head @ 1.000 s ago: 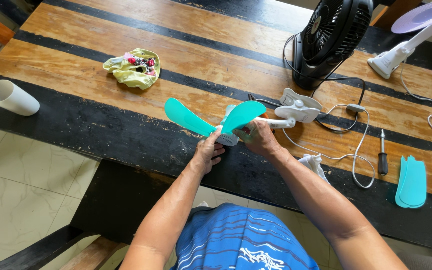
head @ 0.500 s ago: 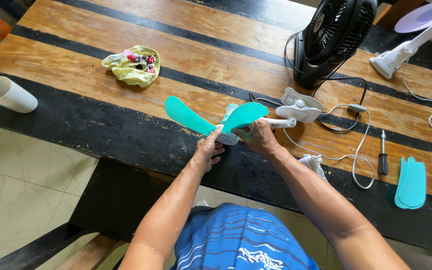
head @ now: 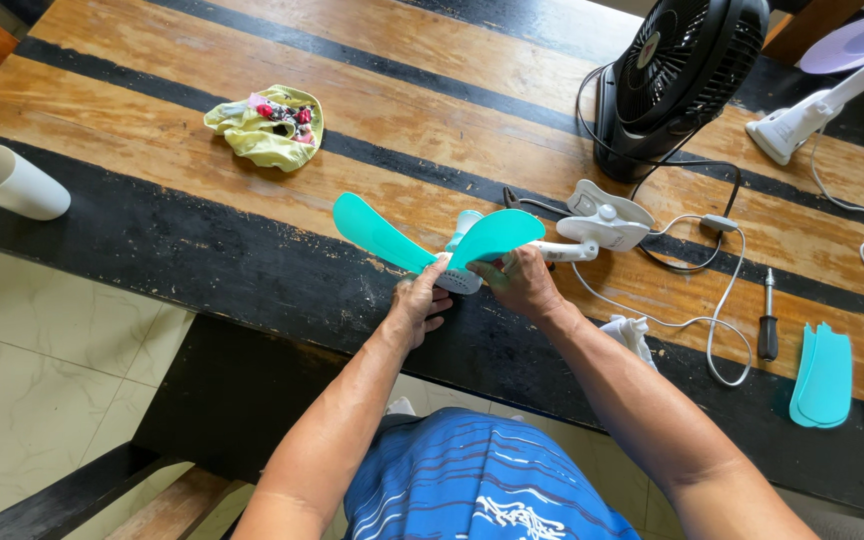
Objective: The person wipes each teal fan blade with a white cloth, then attaches the blades one by one to a small white fan motor. The person repeats this process for multiple blades, cleaning and installing them sequentially.
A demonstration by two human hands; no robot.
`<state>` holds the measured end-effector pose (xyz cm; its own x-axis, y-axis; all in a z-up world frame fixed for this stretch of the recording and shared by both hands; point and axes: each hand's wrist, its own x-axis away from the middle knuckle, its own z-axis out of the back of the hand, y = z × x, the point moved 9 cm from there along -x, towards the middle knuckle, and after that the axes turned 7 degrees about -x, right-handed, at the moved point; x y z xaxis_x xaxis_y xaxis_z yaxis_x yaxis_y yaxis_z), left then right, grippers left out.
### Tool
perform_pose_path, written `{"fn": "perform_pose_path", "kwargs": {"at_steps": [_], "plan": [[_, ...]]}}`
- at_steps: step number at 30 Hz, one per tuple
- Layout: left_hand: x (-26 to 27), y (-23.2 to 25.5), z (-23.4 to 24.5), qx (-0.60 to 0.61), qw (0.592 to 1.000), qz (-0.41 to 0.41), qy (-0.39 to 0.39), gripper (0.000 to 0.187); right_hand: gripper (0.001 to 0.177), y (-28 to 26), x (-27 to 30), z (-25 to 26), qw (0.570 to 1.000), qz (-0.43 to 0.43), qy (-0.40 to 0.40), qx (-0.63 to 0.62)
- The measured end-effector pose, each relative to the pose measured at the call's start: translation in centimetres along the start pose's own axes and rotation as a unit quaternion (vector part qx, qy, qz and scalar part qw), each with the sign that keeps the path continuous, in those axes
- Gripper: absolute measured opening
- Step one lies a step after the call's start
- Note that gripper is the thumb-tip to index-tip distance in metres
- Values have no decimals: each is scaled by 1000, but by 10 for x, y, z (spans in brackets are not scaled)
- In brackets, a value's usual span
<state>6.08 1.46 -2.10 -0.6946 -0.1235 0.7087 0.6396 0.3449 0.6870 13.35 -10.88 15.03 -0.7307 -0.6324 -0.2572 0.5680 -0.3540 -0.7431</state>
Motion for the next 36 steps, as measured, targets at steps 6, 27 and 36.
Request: {"fn": "perform_pose_path", "kwargs": {"at_steps": [6,27,36], "plan": [[2,0,0,1,1000,4,-1,89,11,-7,2,1,999,42,10,-6],[-5,-1,0,-6,1000,-2,0,89,15,-10,-6,10,1000,11,-10,-16],[0,-1,-1,-4,1000,7,1,88,13,-24,2,13,994,101,41,7]]}}
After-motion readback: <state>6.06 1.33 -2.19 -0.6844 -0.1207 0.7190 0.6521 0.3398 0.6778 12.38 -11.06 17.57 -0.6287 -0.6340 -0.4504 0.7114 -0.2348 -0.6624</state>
